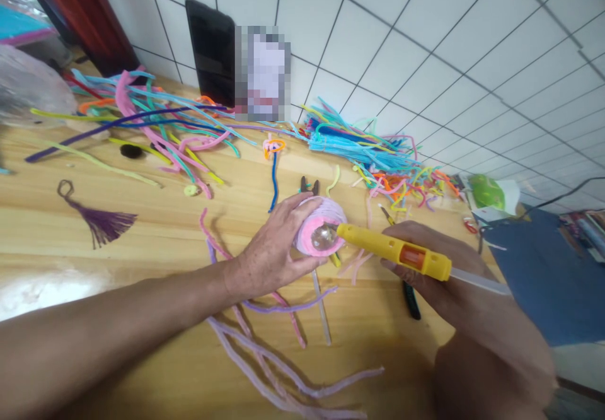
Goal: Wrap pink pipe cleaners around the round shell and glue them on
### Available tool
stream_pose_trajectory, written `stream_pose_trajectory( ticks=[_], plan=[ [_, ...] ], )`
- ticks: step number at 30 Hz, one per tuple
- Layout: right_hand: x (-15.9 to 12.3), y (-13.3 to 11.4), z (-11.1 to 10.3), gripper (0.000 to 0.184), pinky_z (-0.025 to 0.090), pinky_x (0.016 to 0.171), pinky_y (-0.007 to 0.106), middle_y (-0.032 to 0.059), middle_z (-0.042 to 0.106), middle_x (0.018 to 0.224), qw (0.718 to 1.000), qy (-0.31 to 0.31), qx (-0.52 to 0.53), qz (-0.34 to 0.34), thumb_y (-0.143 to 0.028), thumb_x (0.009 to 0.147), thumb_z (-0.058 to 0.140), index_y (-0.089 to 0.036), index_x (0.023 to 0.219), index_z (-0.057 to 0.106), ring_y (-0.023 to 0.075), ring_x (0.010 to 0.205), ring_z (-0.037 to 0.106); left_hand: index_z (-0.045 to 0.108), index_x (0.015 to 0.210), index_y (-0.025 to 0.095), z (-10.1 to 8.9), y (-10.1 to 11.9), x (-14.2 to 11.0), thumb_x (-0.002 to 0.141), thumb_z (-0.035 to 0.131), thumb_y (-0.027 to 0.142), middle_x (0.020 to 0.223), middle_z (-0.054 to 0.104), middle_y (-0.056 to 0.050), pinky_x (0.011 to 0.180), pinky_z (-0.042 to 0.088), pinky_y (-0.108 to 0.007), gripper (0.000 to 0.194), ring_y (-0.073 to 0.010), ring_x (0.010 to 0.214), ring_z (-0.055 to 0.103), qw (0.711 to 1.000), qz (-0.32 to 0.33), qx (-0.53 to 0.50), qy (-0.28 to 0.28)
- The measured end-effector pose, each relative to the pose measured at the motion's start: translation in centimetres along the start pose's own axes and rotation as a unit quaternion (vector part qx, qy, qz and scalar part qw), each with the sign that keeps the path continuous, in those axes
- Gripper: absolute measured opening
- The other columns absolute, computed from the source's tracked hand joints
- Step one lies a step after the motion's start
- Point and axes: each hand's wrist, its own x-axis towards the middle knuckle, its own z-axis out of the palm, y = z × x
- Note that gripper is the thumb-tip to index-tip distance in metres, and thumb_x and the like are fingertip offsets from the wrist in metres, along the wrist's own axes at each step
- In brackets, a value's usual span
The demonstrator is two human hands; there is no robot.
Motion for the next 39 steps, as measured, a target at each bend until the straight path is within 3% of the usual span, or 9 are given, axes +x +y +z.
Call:
stream_pose_trajectory(
  ticks=[21, 33, 39],
  plan=[
    [0.42, -0.45, 0.11, 0.017, 0.054, 0.061, 0.034, 0.0016, 0.074, 0.084, 1.0, 0.006, 0.003, 0.013, -0.045, 0.101, 0.064, -0.031, 0.095, 0.07, 0.0208, 0.068, 0.067, 0.032, 0.16, 0.026, -0.04, 0.06, 0.07, 0.089, 0.082, 0.027, 0.157, 0.05, -0.018, 0.128, 0.042, -0.06, 0.087, -0.0355, 0.153, 0.044, 1.0, 0.007, 0.004, 0.004],
    [0.63, -0.78, 0.01, 0.016, 0.053, 0.06, 0.034, 0.0013, 0.072, 0.082, 1.0, 0.01, 0.003, -0.002, -0.044, 0.102, 0.063, -0.031, 0.094, 0.069, 0.0208, 0.065, 0.066, 0.033, 0.16, 0.025, -0.03, 0.03, 0.07, 0.089, 0.081, 0.027, 0.157, 0.05, -0.017, 0.128, 0.042, -0.059, 0.086, -0.0348, 0.153, 0.045, 1.0, 0.007, -0.001, 0.002],
    [0.05, -0.23, 0.08, 0.015, 0.055, 0.064, 0.035, 0.002, 0.074, 0.088, 1.0, 0.01, -0.017, -0.004, -0.045, 0.104, 0.06, -0.033, 0.1, 0.069, 0.0226, 0.073, 0.069, 0.032, 0.161, 0.027, -0.02, 0.02, 0.09, 0.089, 0.081, 0.027, 0.158, 0.049, -0.017, 0.128, 0.042, -0.06, 0.087, -0.0357, 0.154, 0.044, 1.0, 0.003, 0.0, -0.003]
  ],
)
